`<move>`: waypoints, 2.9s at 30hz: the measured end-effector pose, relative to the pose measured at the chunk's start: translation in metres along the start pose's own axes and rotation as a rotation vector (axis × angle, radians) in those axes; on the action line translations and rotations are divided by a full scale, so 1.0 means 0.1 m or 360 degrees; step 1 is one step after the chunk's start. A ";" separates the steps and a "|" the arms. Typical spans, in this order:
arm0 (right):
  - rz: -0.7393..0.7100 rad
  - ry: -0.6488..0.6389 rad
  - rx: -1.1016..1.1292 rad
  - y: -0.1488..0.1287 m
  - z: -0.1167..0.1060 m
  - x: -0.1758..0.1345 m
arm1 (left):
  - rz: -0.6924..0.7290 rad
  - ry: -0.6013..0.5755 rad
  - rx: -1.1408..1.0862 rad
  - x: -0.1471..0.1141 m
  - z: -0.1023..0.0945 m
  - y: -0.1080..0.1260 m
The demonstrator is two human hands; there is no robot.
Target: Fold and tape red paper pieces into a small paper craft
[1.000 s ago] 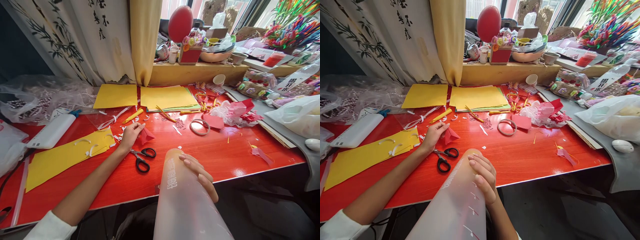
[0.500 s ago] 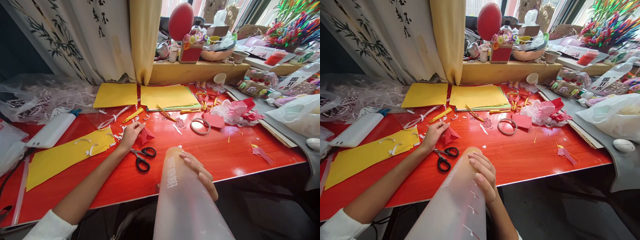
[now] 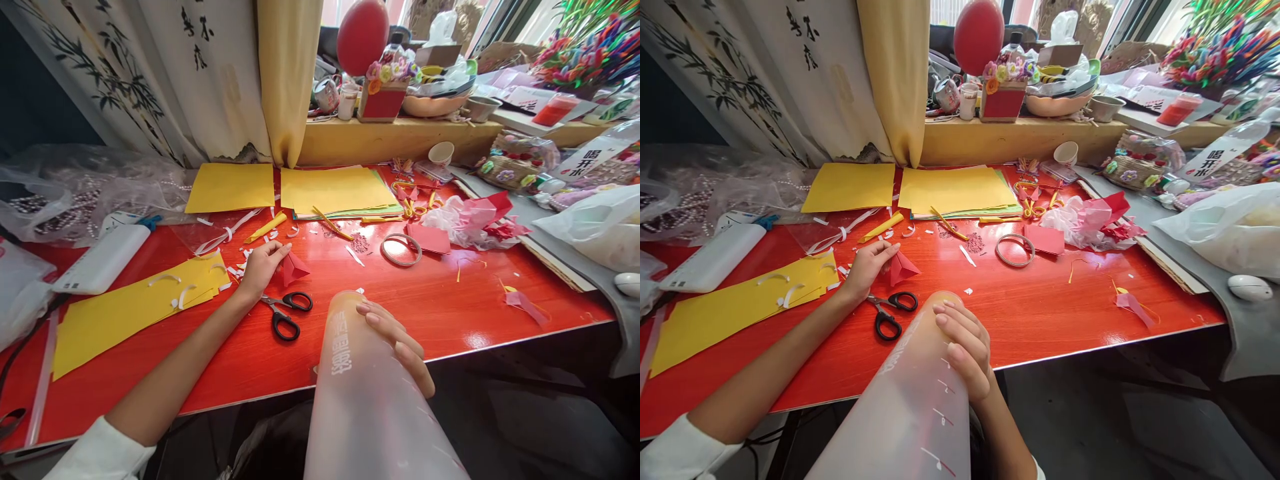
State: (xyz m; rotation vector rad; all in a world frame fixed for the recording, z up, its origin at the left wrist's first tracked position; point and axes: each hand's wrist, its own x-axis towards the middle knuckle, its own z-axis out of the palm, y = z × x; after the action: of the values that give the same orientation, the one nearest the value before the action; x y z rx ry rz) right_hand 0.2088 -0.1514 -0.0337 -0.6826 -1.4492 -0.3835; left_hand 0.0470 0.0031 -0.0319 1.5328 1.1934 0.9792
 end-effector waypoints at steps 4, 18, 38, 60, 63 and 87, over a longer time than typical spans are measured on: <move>-0.0110 -0.0070 0.0007 0.03 -0.02 0.03 | 0.0009 -0.0004 0.0008 0.00 0.00 0.00; -0.0105 -0.0062 0.0010 0.04 -0.01 0.02 | 0.0022 -0.0007 0.0020 0.02 0.00 -0.04; -0.0099 -0.0089 0.0007 0.03 -0.02 0.04 | 0.0006 -0.0036 -0.0013 0.01 -0.01 -0.01; 0.0086 -0.0068 0.0028 -0.04 -0.01 -0.03 | 0.0006 -0.0050 0.0015 0.00 -0.01 -0.02; 0.0117 -0.0044 0.0028 -0.05 0.01 -0.03 | 0.0013 -0.0034 0.0030 0.01 -0.01 -0.03; -0.0092 -0.0029 -0.0057 0.03 -0.02 0.00 | -0.0006 -0.0051 0.0010 0.01 0.00 -0.03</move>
State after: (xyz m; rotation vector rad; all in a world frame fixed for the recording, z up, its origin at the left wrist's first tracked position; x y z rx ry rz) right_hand 0.2125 -0.1503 -0.0345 -0.6755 -1.4847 -0.4500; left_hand 0.0463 0.0040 -0.0343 1.5449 1.1779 0.9459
